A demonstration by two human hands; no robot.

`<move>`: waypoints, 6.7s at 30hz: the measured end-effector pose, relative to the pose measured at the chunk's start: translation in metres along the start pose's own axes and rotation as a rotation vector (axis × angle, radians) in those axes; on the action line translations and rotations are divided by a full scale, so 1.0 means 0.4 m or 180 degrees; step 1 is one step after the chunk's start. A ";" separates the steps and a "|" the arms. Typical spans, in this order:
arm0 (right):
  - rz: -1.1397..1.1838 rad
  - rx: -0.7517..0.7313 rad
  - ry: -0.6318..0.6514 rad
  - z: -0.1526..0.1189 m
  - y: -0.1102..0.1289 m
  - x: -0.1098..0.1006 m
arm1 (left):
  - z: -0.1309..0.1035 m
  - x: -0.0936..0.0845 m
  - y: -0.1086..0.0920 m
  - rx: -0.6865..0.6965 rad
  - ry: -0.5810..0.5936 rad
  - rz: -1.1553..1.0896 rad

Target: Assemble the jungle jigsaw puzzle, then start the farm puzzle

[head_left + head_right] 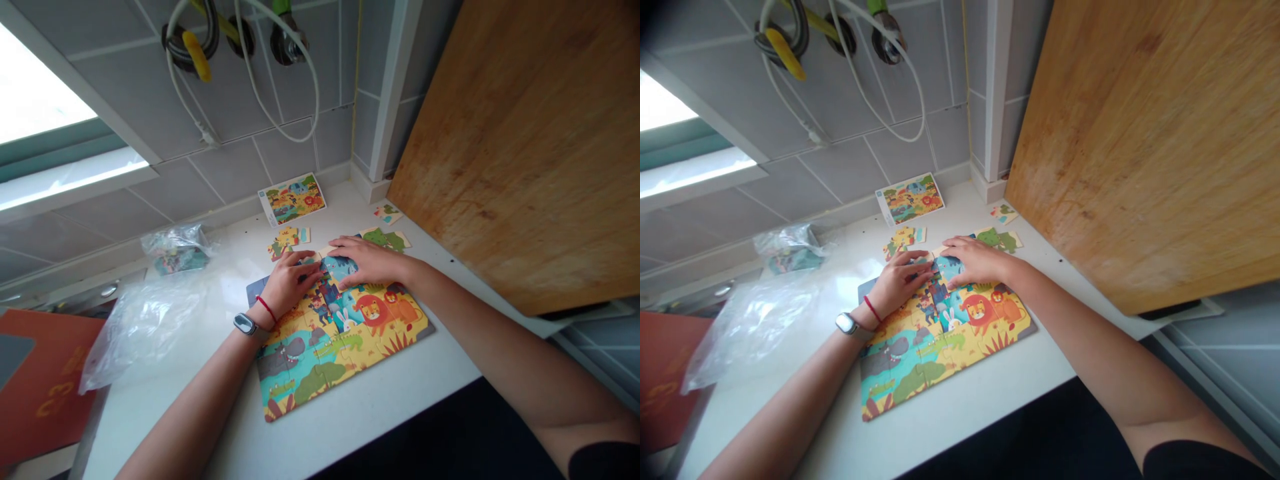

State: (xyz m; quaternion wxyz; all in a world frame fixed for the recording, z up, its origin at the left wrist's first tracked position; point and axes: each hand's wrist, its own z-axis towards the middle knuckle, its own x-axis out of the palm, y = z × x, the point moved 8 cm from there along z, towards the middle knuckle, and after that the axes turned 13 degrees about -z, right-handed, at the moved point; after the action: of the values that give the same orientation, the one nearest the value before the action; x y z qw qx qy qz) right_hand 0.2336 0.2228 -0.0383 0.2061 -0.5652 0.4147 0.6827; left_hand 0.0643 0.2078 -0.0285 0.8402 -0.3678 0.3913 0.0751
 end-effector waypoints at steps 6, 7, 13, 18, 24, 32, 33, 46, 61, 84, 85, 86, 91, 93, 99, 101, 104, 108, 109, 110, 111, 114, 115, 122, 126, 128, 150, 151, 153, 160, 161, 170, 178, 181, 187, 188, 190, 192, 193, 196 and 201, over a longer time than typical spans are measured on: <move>0.0010 0.0055 0.0025 -0.001 -0.003 0.001 | 0.001 0.000 0.004 -0.0030 0.0022 -0.0026; 0.0018 0.0055 0.0012 -0.001 -0.004 0.002 | 0.001 0.001 0.004 -0.0026 0.0040 -0.0002; 0.0015 0.0058 0.0015 -0.001 -0.007 0.004 | 0.001 0.003 0.003 0.0004 0.0093 0.0078; 0.0012 0.0011 -0.0024 -0.002 -0.005 0.001 | 0.002 0.004 0.003 0.0004 0.0094 0.0119; -0.0024 0.0016 -0.0017 -0.002 -0.006 0.001 | 0.000 0.006 0.002 -0.0020 0.0135 0.0184; -0.0006 0.0067 0.0019 -0.001 -0.012 -0.001 | 0.004 -0.004 -0.010 0.0058 0.0122 0.0198; 0.0005 0.0061 0.0005 -0.001 -0.011 -0.002 | 0.004 -0.005 -0.010 0.0064 0.0119 0.0205; -0.0012 0.0046 0.0037 -0.002 -0.007 -0.005 | 0.002 -0.009 -0.014 0.0122 0.0083 0.0337; 0.0000 0.0050 -0.0010 -0.002 -0.012 0.000 | 0.000 -0.003 -0.012 0.0041 -0.0013 0.0426; -0.0034 0.0085 0.0196 -0.003 -0.009 0.001 | 0.001 0.017 -0.017 0.0264 0.0209 0.0391; -0.0047 0.0086 0.0216 -0.003 -0.007 0.001 | 0.000 0.019 -0.019 0.0309 0.0216 0.0343; -0.0057 0.0084 0.0232 -0.003 -0.006 0.000 | 0.000 0.020 -0.022 0.0348 0.0218 0.0291; -0.0083 0.0088 0.0278 -0.006 -0.005 0.002 | -0.001 0.014 -0.029 0.0369 0.0243 0.0140; -0.0094 0.0099 0.0298 -0.007 -0.005 0.003 | -0.002 0.011 -0.030 0.0339 0.0265 0.0132; -0.0057 0.0110 0.0275 -0.008 -0.017 0.002 | -0.010 0.023 -0.018 0.0251 0.0478 0.0146; -0.0059 0.0167 0.0262 -0.009 -0.030 0.002 | -0.014 0.035 -0.011 0.0199 0.0633 0.0168; -0.0034 0.0194 0.0225 -0.010 -0.043 0.002 | -0.018 0.045 -0.004 0.0090 0.0765 0.0152; 0.0044 0.0182 0.0154 -0.012 -0.045 0.000 | -0.012 0.038 -0.008 -0.0010 0.0691 -0.0072; 0.0064 0.0177 0.0125 -0.011 -0.043 -0.003 | -0.009 0.030 -0.009 -0.0054 0.0598 -0.0209; 0.0096 0.0166 0.0062 -0.011 -0.041 -0.010 | -0.006 0.018 -0.006 -0.0138 0.0437 -0.0368; 0.0143 0.0154 -0.0056 -0.010 -0.040 -0.022 | -0.003 0.001 0.001 -0.0267 0.0219 -0.0527; 0.0325 0.0211 -0.0796 -0.014 -0.046 -0.089 | -0.009 -0.055 0.041 -0.0833 -0.0581 -0.0848; 0.0382 0.0283 -0.1109 -0.020 -0.054 -0.116 | -0.015 -0.068 0.053 -0.0996 -0.0783 -0.0901; 0.0684 0.0771 -0.1910 -0.053 -0.108 -0.180 | -0.013 -0.066 0.062 -0.1103 -0.0795 -0.0860; 0.0544 0.0767 -0.1020 -0.036 -0.100 -0.134 | -0.004 -0.054 0.054 -0.1016 -0.0572 -0.0697; 0.0386 0.0637 -0.0497 -0.035 -0.083 -0.111 | -0.002 -0.052 0.054 -0.1010 -0.0531 -0.0664; -0.0003 0.0202 0.0046 -0.088 -0.072 -0.096 | 0.005 -0.036 0.040 -0.0615 -0.0264 -0.0440; 0.0038 0.0189 -0.0079 -0.098 -0.075 -0.103 | 0.006 -0.035 0.037 -0.0559 -0.0254 -0.0435; 0.0130 0.0202 -0.0213 -0.120 -0.083 -0.110 | 0.005 -0.032 0.031 -0.0472 -0.0221 -0.0457; 0.0352 0.0279 0.0030 -0.149 -0.104 -0.082 | 0.003 -0.024 0.016 -0.0394 -0.0044 -0.0373; 0.0346 0.0291 0.0029 -0.149 -0.107 -0.081 | 0.003 -0.023 0.014 -0.0381 -0.0024 -0.0349; 0.0353 0.0233 0.0072 -0.155 -0.110 -0.080 | 0.000 -0.012 0.022 -0.0344 -0.0007 -0.0189; 0.0224 0.0233 -0.0020 -0.140 -0.084 -0.070 | 0.000 -0.010 0.022 -0.0396 -0.0020 -0.0167; 0.0235 0.0251 -0.0076 -0.136 -0.082 -0.070 | 0.000 -0.010 0.025 -0.0449 -0.0083 -0.0213; 0.0260 0.0435 -0.0102 -0.127 -0.093 -0.058 | 0.002 -0.008 0.036 -0.0471 -0.0115 -0.0231; 0.0256 0.0481 -0.0113 -0.125 -0.097 -0.055 | 0.002 -0.007 0.038 -0.0466 -0.0113 -0.0222; 0.0233 0.0537 -0.0154 -0.120 -0.101 -0.050 | 0.002 -0.009 0.042 -0.0464 -0.0116 -0.0189; 0.0196 0.0546 -0.0223 -0.116 -0.101 -0.048 | 0.004 -0.011 0.045 -0.0466 -0.0090 -0.0137; 0.0177 0.0538 -0.0253 -0.114 -0.100 -0.047 | 0.005 -0.013 0.047 -0.0471 -0.0068 -0.0111; 0.0137 0.0498 -0.0289 -0.107 -0.090 -0.042 | 0.007 -0.023 0.052 -0.0500 -0.0022 -0.0094; 0.0085 0.0473 -0.0252 -0.093 -0.069 -0.031 | 0.008 -0.038 0.056 -0.0458 0.0163 -0.0104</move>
State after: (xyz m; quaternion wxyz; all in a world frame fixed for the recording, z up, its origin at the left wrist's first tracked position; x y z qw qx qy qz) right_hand 0.2801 0.2112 -0.0365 0.2546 -0.5153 0.4633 0.6745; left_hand 0.0467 0.2286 -0.0288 0.8024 -0.4355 0.4002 0.0798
